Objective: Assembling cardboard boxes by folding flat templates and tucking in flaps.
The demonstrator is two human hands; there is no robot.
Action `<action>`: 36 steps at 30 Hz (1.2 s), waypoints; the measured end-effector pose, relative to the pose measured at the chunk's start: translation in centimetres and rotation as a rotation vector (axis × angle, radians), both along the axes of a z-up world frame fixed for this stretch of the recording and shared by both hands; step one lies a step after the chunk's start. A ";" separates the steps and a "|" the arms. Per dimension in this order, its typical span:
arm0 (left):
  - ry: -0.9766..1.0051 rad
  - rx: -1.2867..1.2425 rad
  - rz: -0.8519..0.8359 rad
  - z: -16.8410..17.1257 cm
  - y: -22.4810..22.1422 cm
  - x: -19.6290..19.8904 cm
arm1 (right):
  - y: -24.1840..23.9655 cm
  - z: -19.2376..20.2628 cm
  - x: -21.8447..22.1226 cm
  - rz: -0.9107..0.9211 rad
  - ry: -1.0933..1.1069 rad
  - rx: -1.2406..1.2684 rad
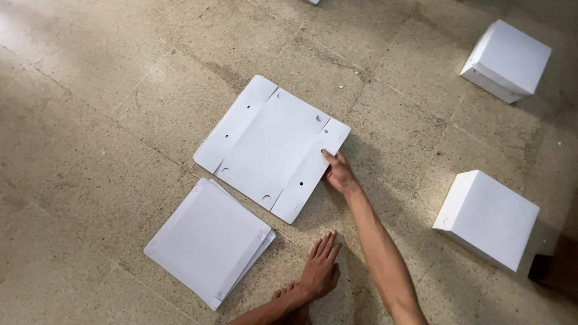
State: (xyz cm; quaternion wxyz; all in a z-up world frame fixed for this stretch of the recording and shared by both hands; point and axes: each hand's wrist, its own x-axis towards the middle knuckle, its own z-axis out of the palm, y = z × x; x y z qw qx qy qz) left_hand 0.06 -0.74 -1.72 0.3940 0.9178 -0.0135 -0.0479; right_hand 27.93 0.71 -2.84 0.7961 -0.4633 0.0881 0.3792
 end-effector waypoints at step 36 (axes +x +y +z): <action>-0.355 0.515 0.414 1.3 15.9 9.6 | 6.9 -4.2 -2.0 -0.142 0.042 -0.151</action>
